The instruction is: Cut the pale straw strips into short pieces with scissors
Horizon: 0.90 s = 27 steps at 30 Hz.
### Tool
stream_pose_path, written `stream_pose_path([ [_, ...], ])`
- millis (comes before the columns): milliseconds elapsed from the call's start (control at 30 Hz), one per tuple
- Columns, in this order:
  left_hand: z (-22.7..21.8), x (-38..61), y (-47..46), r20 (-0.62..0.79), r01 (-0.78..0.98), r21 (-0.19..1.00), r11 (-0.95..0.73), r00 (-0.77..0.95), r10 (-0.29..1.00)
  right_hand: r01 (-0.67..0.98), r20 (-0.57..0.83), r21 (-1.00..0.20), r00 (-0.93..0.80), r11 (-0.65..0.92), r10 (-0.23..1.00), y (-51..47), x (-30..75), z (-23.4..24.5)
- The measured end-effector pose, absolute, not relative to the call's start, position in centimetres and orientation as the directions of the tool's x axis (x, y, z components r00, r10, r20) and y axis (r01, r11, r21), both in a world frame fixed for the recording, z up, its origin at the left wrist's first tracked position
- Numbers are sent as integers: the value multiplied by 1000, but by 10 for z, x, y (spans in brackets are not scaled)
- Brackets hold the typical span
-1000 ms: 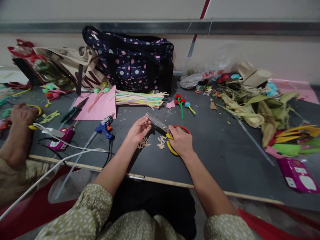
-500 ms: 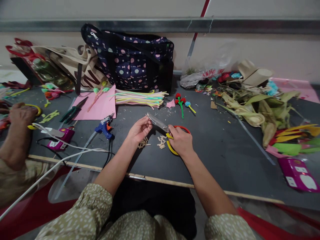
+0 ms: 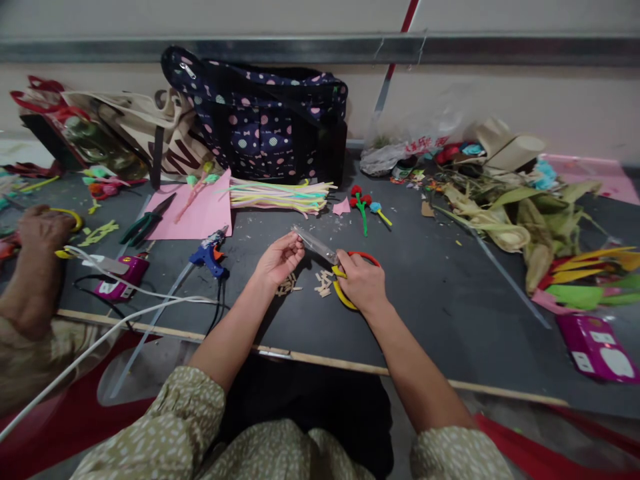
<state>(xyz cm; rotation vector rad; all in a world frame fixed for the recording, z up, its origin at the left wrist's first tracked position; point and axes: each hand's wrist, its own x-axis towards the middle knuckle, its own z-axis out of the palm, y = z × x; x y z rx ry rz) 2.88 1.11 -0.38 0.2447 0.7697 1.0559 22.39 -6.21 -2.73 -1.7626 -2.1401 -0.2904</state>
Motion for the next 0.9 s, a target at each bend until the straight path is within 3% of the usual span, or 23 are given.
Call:
stream_pose_path([
  [533,-8,28,13,-396,-655,603,456,250,884,977,344,-100,-142,186,928,-63,224,-30],
  [633,-8,28,12,-395,-643,612,460,256,882,985,340,-118,-77,124,937,-62,226,-25],
  [800,-7,28,11,-379,-634,632,446,248,891,1000,270,-19,3,2,963,-60,233,-18],
  [900,-6,28,12,-383,-632,639,438,232,894,999,269,-53,8,7,963,-59,235,-19],
])
